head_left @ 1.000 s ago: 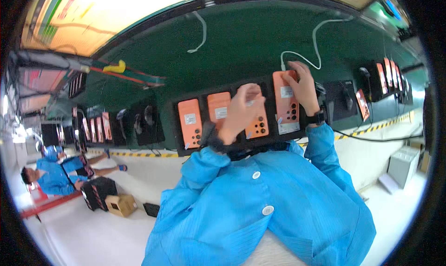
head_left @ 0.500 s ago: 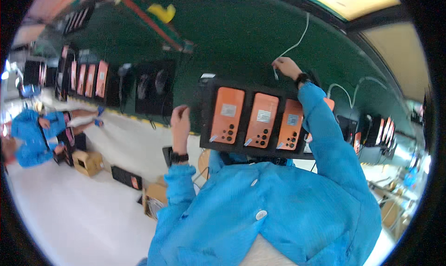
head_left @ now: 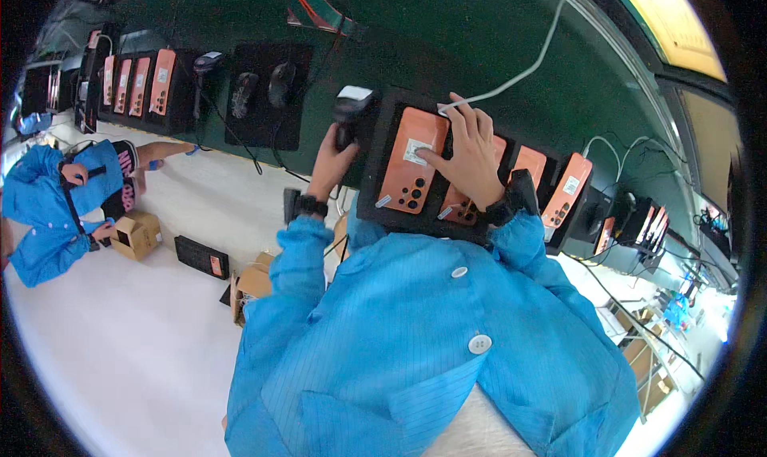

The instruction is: Scanning barcodes on mobile phones and organizing them on a testing bench in an electronics factory.

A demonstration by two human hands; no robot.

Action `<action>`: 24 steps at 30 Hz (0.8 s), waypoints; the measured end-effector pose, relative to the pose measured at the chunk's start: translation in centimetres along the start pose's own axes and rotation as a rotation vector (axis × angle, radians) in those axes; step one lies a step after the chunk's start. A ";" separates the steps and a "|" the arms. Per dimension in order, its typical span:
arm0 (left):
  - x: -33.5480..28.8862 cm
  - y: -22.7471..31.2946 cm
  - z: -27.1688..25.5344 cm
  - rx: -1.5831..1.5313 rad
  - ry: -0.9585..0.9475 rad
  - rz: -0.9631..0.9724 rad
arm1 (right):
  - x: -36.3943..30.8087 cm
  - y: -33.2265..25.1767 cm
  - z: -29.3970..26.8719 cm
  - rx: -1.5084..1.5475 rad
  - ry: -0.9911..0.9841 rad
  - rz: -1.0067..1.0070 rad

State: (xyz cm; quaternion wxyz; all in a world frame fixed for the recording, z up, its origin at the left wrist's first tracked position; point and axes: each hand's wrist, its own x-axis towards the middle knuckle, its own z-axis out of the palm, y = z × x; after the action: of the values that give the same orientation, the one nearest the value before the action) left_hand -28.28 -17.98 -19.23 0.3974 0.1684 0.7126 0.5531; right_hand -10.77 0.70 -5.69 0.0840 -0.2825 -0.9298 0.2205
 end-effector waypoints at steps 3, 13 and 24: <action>-4.5 3.9 -2.6 0.108 0.006 -0.029 | -0.1 0.2 0.0 0.034 0.004 -0.015; -11.4 19.0 1.5 0.330 -0.339 -0.392 | -0.4 0.3 0.1 0.059 0.079 -0.042; -11.3 17.6 3.3 0.378 -0.106 -0.257 | -1.2 1.7 0.7 0.230 0.181 -0.017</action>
State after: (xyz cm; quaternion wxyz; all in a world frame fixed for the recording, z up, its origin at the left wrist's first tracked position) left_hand -22.23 -17.67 1.11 0.4629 0.1766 0.7971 0.3452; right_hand -9.14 0.98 -7.11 0.2013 -0.2821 -0.8893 0.2983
